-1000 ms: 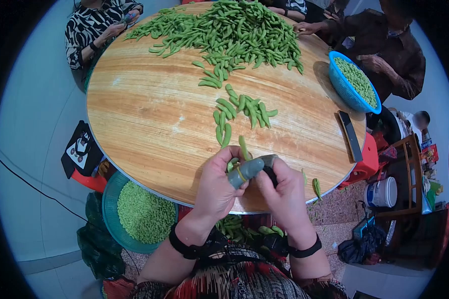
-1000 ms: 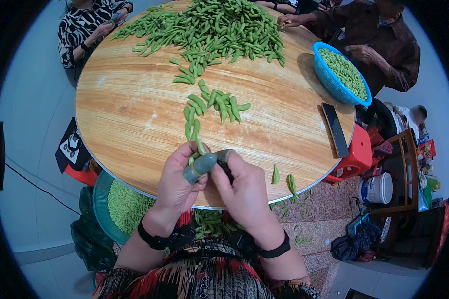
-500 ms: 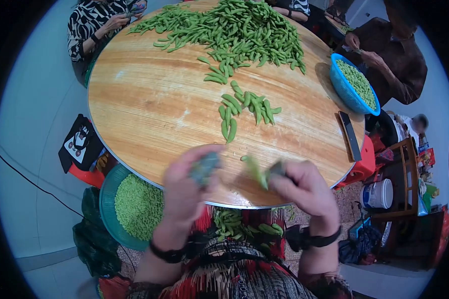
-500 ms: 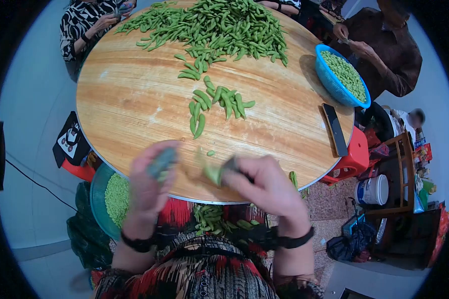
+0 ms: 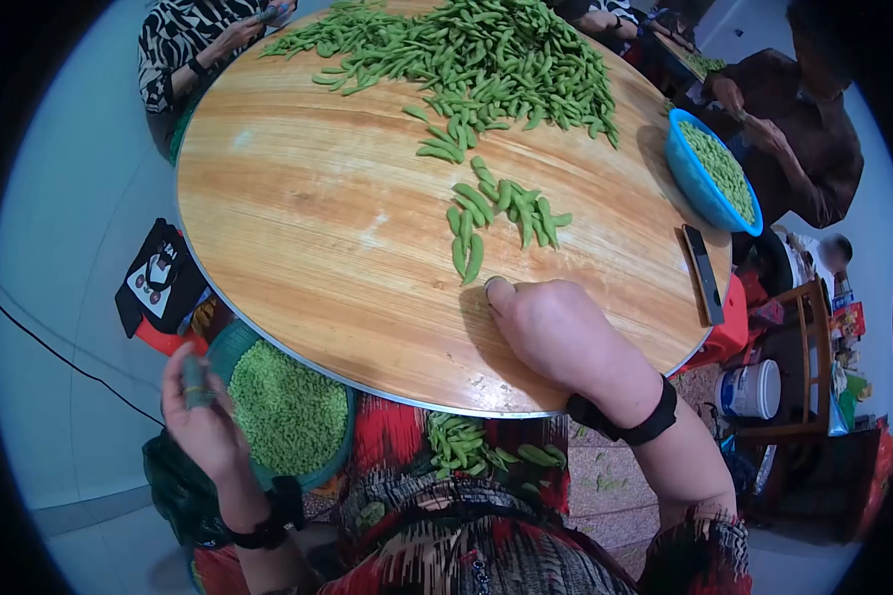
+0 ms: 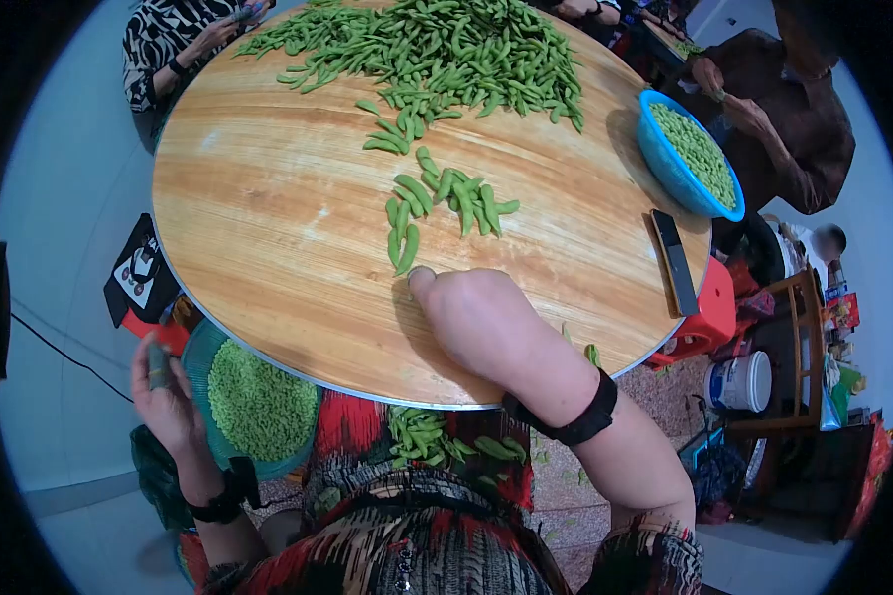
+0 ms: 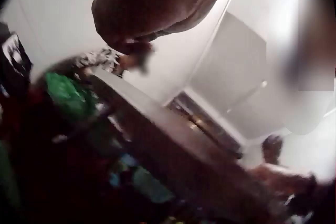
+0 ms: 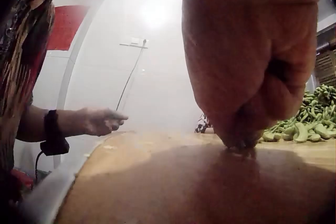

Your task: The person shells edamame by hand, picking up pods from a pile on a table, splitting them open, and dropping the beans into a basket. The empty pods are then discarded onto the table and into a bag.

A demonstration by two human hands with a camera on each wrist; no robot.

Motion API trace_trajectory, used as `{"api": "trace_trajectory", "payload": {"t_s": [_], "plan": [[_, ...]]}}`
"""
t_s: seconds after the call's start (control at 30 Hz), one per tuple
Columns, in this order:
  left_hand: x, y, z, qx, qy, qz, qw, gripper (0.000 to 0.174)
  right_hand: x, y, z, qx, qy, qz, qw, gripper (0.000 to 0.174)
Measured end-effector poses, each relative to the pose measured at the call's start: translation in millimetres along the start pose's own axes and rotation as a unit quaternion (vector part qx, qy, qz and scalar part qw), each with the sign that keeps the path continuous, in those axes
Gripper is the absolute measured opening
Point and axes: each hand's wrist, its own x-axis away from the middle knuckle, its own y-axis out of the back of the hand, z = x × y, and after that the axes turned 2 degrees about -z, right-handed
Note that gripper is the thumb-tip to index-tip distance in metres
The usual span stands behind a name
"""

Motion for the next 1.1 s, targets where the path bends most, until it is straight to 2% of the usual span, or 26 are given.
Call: {"api": "trace_trajectory", "payload": {"t_s": [0.07,0.1,0.13,0.17,0.2,0.23,0.27,0.3,0.37,0.43,0.5,0.53,0.57,0.63,0.67,0.73,0.77,0.83,0.87,0.93,0.97,1.03,1.07,1.1], "plan": [[34.4,-52.1,-26.6,0.049,0.055,0.187,0.98,0.028,-1.4,-3.8,-2.4,0.028,0.01,0.001,1.0,0.019],[43.7,-69.7,-26.0,0.15,0.189,0.241,0.94,0.03,-1.7,-3.3,-6.2,-0.048,0.008,-0.048,0.998,0.019],[51.4,-86.0,-23.5,0.247,0.317,0.288,0.869,0.034,-2.4,-1.3,-8.5,-0.122,0.007,-0.096,0.988,0.018],[60.6,-104.2,-21.9,0.237,0.371,0.325,0.837,0.038,-1.7,4.9,-5.6,-0.118,0.009,-0.095,0.988,0.018],[68.7,-121.2,-19.6,0.224,0.423,0.358,0.802,0.042,1.1,15.3,1.0,-0.212,0.028,-0.102,0.972,0.018],[72.6,-135.7,-13.7,0.265,0.488,0.37,0.745,0.046,3.2,25.3,6.7,-0.306,0.047,-0.108,0.945,0.018],[76.8,-147.0,-17.0,0.258,0.519,0.347,0.737,0.043,4.7,34.2,9.0,-0.297,0.056,-0.054,0.952,0.021],[78.7,-154.7,-19.7,0.25,0.551,0.325,0.727,0.04,0.5,35.1,6.4,-0.297,0.056,-0.057,0.952,0.021],[75.8,-158.3,-15.8,0.271,0.554,0.327,0.716,0.036,-17.4,33.4,-6.3,-0.242,-0.002,-0.128,0.962,0.02],[72.9,-156.3,-12.3,0.287,0.557,0.328,0.707,0.034,-33.7,10.3,-27.1,-0.194,0.011,-0.142,0.97,0.019],[71.1,-152.8,-10.6,0.319,0.523,0.3,0.731,0.033,-42.3,3.3,-30.7,-0.065,0.063,-0.098,0.991,0.022],[71.3,-151.0,-10.7,0.321,0.502,0.299,0.745,0.033,-41.0,7.3,-30.1,-0.041,0.071,-0.049,0.995,0.02],[70.1,-149.6,-10.6,0.321,0.502,0.297,0.746,0.033,-37.8,10.7,-26.4,-0.042,0.072,-0.048,0.995,0.02],[69.2,-146.1,-10.7,0.293,0.441,0.314,0.788,0.032,-26.8,10.6,-18.3,0.034,0.042,0.012,0.998,0.016],[70.3,-147.1,-12.7,0.291,0.441,0.315,0.788,0.032,-21.4,10.2,-18.0,0.032,0.04,0.011,0.999,0.016],[76.5,-152.0,-18.8,0.215,0.389,0.307,0.841,0.027,-7.6,10.5,-21.8,-0.005,0.031,-0.022,0.999,0.012],[80.4,-157.1,-22.1,0.214,0.391,0.307,0.841,0.027,-0.4,13.2,-22.6,-0.006,0.03,-0.022,0.999,0.012],[88.6,-168.3,-26.3,0.163,0.395,0.324,0.844,0.028,12.9,18.4,-21.6,-0.24,-0.012,-0.089,0.967,0.018],[92.8,-169.0,-18.5,0.225,0.402,0.343,0.818,0.028,19.1,15.5,-18.4,-0.243,-0.013,-0.088,0.966,0.018],[98.5,-170.3,-10.3,0.219,0.395,0.356,0.818,0.025,32.4,11.1,-11.6,-0.446,-0.025,-0.072,0.892,0.023],[100.7,-171.7,-8.7,0.215,0.386,0.367,0.818,0.022,38.6,9.6,-9.8,-0.446,-0.027,-0.074,0.892,0.023],[103.1,-173.7,-10.8,0.224,0.386,0.34,0.828,0.017,47.4,7.1,-5.1,-0.594,-0.106,0.007,0.798,0.026],[103.0,-173.8,-11.0,0.217,0.374,0.336,0.837,0.016,51.0,14.1,-1.6,-0.61,-0.14,0.058,0.778,0.025],[103.1,-173.4,-11.0,0.21,0.362,0.332,0.846,0.016,53.8,10.9,-1.7,-0.611,-0.139,0.058,0.777,0.025]]}}
